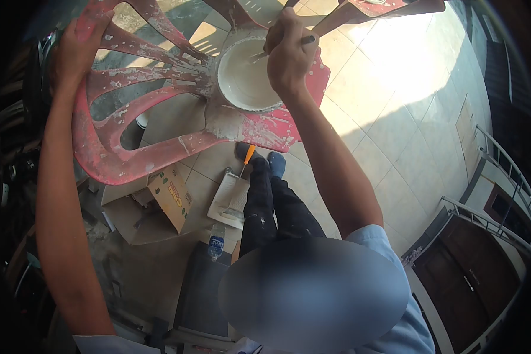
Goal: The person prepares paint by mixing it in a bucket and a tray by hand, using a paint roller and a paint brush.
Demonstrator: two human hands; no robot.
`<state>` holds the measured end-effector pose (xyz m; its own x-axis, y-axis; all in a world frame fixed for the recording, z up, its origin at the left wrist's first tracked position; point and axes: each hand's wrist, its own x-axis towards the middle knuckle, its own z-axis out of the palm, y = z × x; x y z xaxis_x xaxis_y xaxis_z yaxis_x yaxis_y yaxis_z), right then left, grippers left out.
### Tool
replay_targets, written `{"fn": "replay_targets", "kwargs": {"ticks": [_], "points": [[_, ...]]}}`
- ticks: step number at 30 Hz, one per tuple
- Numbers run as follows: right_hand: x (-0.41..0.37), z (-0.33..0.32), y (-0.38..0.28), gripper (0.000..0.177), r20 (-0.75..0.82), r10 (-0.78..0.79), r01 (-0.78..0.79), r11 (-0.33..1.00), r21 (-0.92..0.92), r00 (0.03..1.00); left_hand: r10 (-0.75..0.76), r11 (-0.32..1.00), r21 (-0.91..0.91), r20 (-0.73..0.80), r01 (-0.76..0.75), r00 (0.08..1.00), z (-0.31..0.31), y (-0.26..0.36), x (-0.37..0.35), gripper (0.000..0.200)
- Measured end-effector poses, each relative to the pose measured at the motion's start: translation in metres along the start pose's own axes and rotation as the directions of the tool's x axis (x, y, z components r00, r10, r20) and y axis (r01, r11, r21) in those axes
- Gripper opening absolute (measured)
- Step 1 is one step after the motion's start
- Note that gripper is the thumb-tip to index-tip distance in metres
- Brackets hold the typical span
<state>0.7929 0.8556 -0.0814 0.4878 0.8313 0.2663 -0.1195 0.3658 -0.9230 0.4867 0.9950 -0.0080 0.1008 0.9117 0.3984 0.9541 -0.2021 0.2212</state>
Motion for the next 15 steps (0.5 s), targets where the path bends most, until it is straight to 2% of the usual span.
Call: {"fn": "replay_targets", "kwargs": {"ticks": [1, 2, 4, 5, 6, 7, 8, 9, 11, 14, 15], "points": [[-0.017, -0.006, 0.006, 0.053, 0.069, 0.082, -0.085, 0.995, 0.053, 0.994, 0.022, 0.999, 0.032, 0.047, -0.023, 0.999, 0.012, -0.021, 0.011, 0.096], [-0.031, -0.011, 0.003, 0.053, 0.193, 0.185, -0.195, 0.98, 0.035, 0.964, -0.032, 0.999, 0.024, 0.034, 0.031, 0.999, 0.0, 0.003, 0.002, 0.08], [-0.023, -0.029, -0.003, 0.052, 0.344, 0.343, -0.294, 0.937, -0.187, 0.874, -0.146, 0.989, 0.022, 0.008, 0.146, 0.989, -0.04, 0.067, -0.027, 0.049], [-0.015, -0.037, -0.008, 0.052, 0.402, 0.424, -0.321, 0.898, -0.3, 0.811, -0.055, 0.998, 0.014, -0.004, 0.055, 0.998, -0.035, 0.052, -0.024, 0.05], [0.004, -0.038, -0.013, 0.051, 0.382, 0.423, -0.291, 0.888, -0.357, 0.822, 0.039, 0.999, 0.001, -0.015, -0.039, 0.999, -0.024, 0.032, -0.015, 0.051], [0.026, -0.038, -0.016, 0.05, 0.411, 0.316, -0.149, 0.909, -0.39, 0.855, 0.135, 0.991, -0.021, -0.028, -0.136, 0.99, -0.015, 0.025, -0.012, 0.051], [0.037, -0.021, -0.015, 0.052, 0.302, 0.084, 0.028, 0.937, -0.35, 0.95, 0.092, 0.994, -0.055, -0.063, -0.096, 0.994, -0.013, 0.029, -0.015, 0.052], [0.048, -0.008, -0.019, 0.049, 0.208, -0.059, 0.118, 0.952, -0.282, 0.976, 0.049, 0.994, -0.089, -0.098, -0.058, 0.994, -0.014, 0.036, -0.02, 0.052], [0.059, 0.011, -0.024, 0.043, -0.014, -0.319, 0.312, 0.935, -0.166, 0.948, 0.009, 0.994, -0.109, -0.114, -0.022, 0.993, -0.02, 0.045, -0.026, 0.053], [0.023, 0.024, -0.023, 0.05, -0.272, 0.0, 0.039, 0.99, 0.136, 0.962, -0.006, 0.998, -0.062, -0.086, 0.001, 0.996, -0.026, 0.051, -0.026, 0.052], [0.004, 0.02, -0.018, 0.051, -0.197, 0.071, -0.053, 0.994, 0.093, 0.978, -0.021, 0.999, -0.042, -0.077, 0.017, 0.997, -0.024, 0.05, -0.025, 0.051]]}}
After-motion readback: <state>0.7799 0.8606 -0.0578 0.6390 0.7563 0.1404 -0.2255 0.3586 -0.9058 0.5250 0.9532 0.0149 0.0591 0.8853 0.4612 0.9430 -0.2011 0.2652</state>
